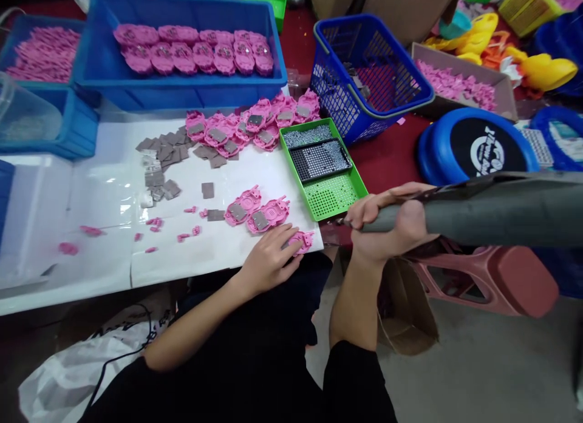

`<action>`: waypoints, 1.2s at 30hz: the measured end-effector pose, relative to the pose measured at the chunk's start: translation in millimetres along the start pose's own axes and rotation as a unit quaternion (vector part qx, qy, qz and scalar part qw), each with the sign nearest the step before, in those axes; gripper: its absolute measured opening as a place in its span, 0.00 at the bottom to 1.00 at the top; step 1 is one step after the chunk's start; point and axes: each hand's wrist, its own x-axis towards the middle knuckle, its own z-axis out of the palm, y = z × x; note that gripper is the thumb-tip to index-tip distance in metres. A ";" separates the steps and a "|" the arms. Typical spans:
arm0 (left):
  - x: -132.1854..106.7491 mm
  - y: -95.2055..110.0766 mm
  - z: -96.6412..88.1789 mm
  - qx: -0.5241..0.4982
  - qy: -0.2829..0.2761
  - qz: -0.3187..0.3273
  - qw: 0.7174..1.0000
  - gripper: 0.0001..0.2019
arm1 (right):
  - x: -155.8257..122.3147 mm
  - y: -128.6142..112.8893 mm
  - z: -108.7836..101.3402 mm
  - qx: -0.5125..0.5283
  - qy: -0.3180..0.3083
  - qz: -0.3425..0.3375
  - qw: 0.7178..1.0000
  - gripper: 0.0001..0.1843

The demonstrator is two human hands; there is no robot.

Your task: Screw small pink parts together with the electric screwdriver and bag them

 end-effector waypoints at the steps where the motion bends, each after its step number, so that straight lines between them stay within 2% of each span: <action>1: 0.4 1.1 1.2 0.001 -0.001 -0.004 1.000 0.10 | -10.9 -6.4 2.5 0.010 -0.031 -0.016 0.999 0.12; 5: 1.6 1.7 5.6 0.004 0.001 -0.008 1.000 0.12 | -47.6 -10.6 10.4 0.037 -0.131 0.009 0.991 0.06; 12: 2.9 0.8 8.0 -0.007 0.014 -0.003 1.000 0.14 | -57.5 13.0 10.0 0.018 -0.128 0.035 0.991 0.07; 17: 3.9 2.2 8.7 -0.006 0.003 -0.012 1.000 0.15 | -62.2 18.3 13.2 0.002 -0.147 0.032 0.989 0.08; 21: 3.7 2.1 9.3 -0.002 -0.016 -0.022 1.000 0.16 | -58.2 13.9 11.3 -0.003 -0.168 0.060 0.984 0.11; 23: 3.3 1.8 9.0 -0.005 -0.023 -0.025 0.999 0.15 | -48.9 6.7 7.0 -0.007 -0.144 0.058 0.988 0.12; 27: 2.7 1.3 7.4 -0.015 -0.035 -0.022 0.999 0.14 | -15.2 0.4 -1.1 -0.051 -0.040 0.009 0.998 0.14; 32: 1.5 1.1 6.2 -0.001 -0.009 -0.003 1.000 0.13 | 27.7 28.2 -0.6 -0.078 0.085 -0.004 0.993 0.10; 34: 0.5 1.5 7.3 0.009 0.003 0.004 1.000 0.13 | 36.2 40.7 -2.7 -0.078 0.091 -0.015 0.993 0.10; 36: -0.5 2.1 9.1 0.019 0.010 0.002 1.000 0.12 | 40.4 50.2 -8.2 -0.064 0.065 -0.033 0.995 0.10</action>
